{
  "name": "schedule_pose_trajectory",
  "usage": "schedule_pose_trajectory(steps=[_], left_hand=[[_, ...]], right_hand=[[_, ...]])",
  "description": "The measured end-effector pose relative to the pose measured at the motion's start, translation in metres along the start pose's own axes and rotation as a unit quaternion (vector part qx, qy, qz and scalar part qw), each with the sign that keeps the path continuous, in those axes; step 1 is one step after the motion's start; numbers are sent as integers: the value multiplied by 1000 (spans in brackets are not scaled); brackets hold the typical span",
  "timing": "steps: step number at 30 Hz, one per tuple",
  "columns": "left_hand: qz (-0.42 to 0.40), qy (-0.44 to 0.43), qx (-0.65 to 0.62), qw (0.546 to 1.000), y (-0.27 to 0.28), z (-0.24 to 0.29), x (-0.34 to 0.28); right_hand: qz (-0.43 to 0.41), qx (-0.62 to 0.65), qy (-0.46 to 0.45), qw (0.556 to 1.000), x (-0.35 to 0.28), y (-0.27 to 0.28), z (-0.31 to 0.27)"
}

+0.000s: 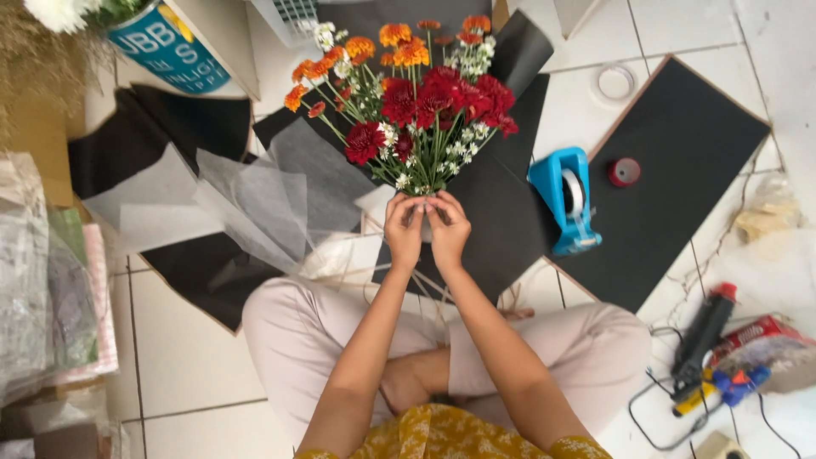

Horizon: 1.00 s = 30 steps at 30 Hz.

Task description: The person wraps a bouquet of red and orange flowers with black paper. They secure the paper around the stems using tape, fold the paper neatly, and adjust the wrapping to create a finished bouquet.

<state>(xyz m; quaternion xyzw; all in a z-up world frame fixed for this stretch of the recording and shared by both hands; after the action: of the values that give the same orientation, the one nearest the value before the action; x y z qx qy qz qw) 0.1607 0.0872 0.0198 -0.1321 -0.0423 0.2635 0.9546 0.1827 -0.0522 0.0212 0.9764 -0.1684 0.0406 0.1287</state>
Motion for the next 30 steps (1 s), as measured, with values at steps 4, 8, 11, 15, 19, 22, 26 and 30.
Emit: schedule_pose_trajectory(steps=[4, 8, 11, 15, 19, 22, 26, 30], left_hand=[[8, -25, 3, 1000, -14, 1, 76], [20, -40, 41, 998, -18, -4, 134], [29, -30, 53, 998, -14, -19, 153], [32, -28, 86, 995, -15, -20, 161], [39, -44, 94, 994, -17, -22, 160], [31, -81, 133, 987, -21, -10, 153], [-15, -100, 183, 978, -25, 2, 131], [-53, -133, 292, 946, -20, 13, 77]], right_hand=[[4, 3, 25, 1000, 61, -45, -9], [-11, 18, 13, 1000, 103, -88, -9], [-24, 20, -6, 999, 112, -107, 0], [-41, 20, -23, 999, 117, -116, 5], [-56, -23, -13, 998, 115, -116, 0], [-59, -41, -9, 997, 112, -111, -7], [-58, -68, 8, 996, 98, -90, -21], [-85, -187, 72, 976, 59, -42, -20]])
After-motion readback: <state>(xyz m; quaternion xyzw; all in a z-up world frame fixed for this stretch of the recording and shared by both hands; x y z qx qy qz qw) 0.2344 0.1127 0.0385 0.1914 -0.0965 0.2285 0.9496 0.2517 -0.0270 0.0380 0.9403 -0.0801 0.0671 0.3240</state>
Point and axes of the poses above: each hand's wrist, its own x-axis towards the middle knuckle, its own y-axis out of the back of the hand, z = x × y, the point moved 8 cm from there along x, towards the middle knuckle, and after that the axes turned 13 degrees about -x, right-handed, at the moved point
